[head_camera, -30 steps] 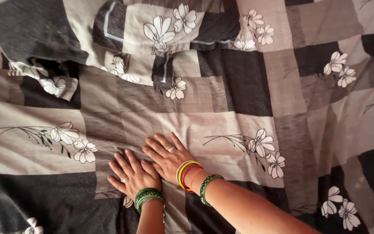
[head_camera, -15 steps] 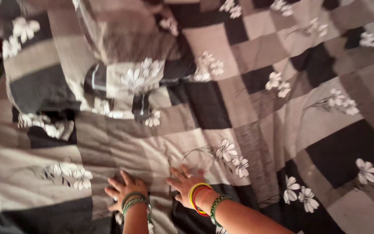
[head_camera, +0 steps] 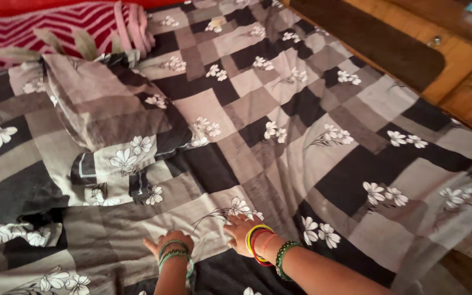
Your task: The person opens and closes multiple drawers in a wooden dresser and a bedside cabinet. They also smooth a patterned bedsheet with both hands. The actions are performed by hand without tools.
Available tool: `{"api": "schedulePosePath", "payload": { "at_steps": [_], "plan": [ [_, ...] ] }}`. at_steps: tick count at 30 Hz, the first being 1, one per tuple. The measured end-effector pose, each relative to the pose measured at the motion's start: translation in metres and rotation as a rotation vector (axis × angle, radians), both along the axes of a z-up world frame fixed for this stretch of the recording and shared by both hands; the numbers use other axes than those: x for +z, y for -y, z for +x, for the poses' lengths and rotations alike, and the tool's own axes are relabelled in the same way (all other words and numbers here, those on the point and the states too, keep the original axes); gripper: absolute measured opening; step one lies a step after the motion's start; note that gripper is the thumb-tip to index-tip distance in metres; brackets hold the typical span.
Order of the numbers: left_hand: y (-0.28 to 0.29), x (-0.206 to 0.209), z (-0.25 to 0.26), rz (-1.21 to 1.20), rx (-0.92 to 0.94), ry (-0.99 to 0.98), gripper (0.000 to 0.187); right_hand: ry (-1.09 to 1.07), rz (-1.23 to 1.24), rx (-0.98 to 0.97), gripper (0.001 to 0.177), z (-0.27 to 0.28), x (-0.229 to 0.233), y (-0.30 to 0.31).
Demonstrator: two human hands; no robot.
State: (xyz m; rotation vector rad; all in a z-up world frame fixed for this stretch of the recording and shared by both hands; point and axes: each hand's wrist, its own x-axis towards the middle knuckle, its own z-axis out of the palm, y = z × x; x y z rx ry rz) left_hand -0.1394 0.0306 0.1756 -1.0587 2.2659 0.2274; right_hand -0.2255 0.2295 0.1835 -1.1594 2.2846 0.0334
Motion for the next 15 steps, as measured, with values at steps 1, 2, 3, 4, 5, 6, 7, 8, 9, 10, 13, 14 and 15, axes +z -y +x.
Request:
{"api": "schedulePosePath", "payload": {
  "at_steps": [1,2,3,4,5,6,7,8,9,10,13,14,15],
  "plan": [
    [-0.007,0.009,-0.005,0.038,-0.027,0.033,0.046,0.004,0.003,-0.026,0.063,0.004,0.004,-0.008],
    [-0.014,0.019,-0.008,0.024,-0.048,0.036,0.045,0.008,0.006,-0.053,0.064,0.008,0.008,-0.019],
    [-0.022,0.030,-0.013,0.010,-0.071,0.038,0.044,-0.013,0.002,-0.063,0.064,0.012,0.013,-0.031],
    [-0.032,0.041,-0.017,-0.005,-0.093,0.040,0.043,-0.033,-0.002,-0.073,0.065,0.016,0.018,-0.044],
    [-0.043,0.051,-0.019,-0.019,-0.117,0.032,0.042,-0.054,-0.001,-0.087,0.066,0.021,0.023,-0.061],
    [-0.055,0.061,-0.022,-0.034,-0.140,0.023,0.040,-0.084,-0.050,-0.109,0.066,0.025,0.028,-0.077],
    [-0.068,0.073,-0.024,-0.044,-0.162,0.013,0.039,-0.117,-0.094,-0.130,0.065,0.026,0.035,-0.094],
    [-0.085,0.083,-0.024,-0.076,-0.226,-0.002,0.038,-0.151,-0.138,-0.151,0.065,0.026,0.043,-0.111],
    [-0.102,0.091,-0.021,-0.110,-0.292,-0.015,0.037,-0.170,-0.123,-0.177,0.065,0.028,0.050,-0.127],
    [-0.118,0.099,-0.019,-0.144,-0.359,-0.027,0.037,-0.189,-0.108,-0.202,0.065,0.029,0.058,-0.143],
    [-0.170,0.116,-0.020,-0.229,-0.519,-0.075,0.037,-0.217,-0.102,-0.299,0.063,0.034,0.080,-0.197],
    [-0.186,0.118,-0.018,-0.255,-0.613,-0.086,0.042,-0.223,-0.109,-0.334,0.062,0.037,0.087,-0.214],
    [-0.202,0.120,-0.017,-0.281,-0.694,-0.103,0.050,-0.246,-0.110,-0.342,0.061,0.039,0.096,-0.229]
  ]
}}
